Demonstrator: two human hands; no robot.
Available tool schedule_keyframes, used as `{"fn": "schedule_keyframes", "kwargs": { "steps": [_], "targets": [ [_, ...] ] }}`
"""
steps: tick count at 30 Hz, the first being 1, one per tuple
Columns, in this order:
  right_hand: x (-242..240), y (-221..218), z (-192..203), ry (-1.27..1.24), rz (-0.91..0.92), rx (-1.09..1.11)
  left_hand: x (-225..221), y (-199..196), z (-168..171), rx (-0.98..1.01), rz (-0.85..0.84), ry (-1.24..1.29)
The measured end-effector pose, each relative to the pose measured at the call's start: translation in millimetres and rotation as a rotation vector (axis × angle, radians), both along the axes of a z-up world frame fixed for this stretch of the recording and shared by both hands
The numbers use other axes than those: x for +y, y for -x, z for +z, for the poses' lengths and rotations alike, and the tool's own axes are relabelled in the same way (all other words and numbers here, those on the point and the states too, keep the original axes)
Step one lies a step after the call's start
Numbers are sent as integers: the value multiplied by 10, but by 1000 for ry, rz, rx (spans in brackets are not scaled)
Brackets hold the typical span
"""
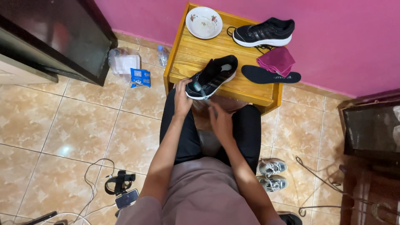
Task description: Cleaning the white rubber sole of a black sneaker using a brush and cleaning solution from a bowl.
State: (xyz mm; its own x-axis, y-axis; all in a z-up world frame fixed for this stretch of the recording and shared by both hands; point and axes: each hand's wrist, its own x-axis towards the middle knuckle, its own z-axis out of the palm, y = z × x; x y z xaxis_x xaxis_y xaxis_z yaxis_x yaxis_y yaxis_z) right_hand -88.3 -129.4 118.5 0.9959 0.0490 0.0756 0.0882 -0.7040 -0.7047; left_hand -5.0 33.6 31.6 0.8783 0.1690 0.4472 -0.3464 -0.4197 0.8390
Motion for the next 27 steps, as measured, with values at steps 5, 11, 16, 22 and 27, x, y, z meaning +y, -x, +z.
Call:
{"fn": "schedule_keyframes", "kwargs": {
  "steps": [5, 11, 16, 22, 27],
  "targets": [
    [109, 76, 61, -65, 51, 28, -3, -72, -65, 19, 13, 8],
    [171, 208, 69, -65, 42, -27, 4, -24, -93, 31, 32, -16],
    [157, 111, 2, -28, 44, -65, 6, -35, -108, 83, 19, -4],
    [126, 67, -66, -18, -15, -99, -7, -42, -120, 86, 11, 12],
    [150, 65, -17, -72, 42, -39, 6, -46, -93, 91, 8, -3]
  ]
}}
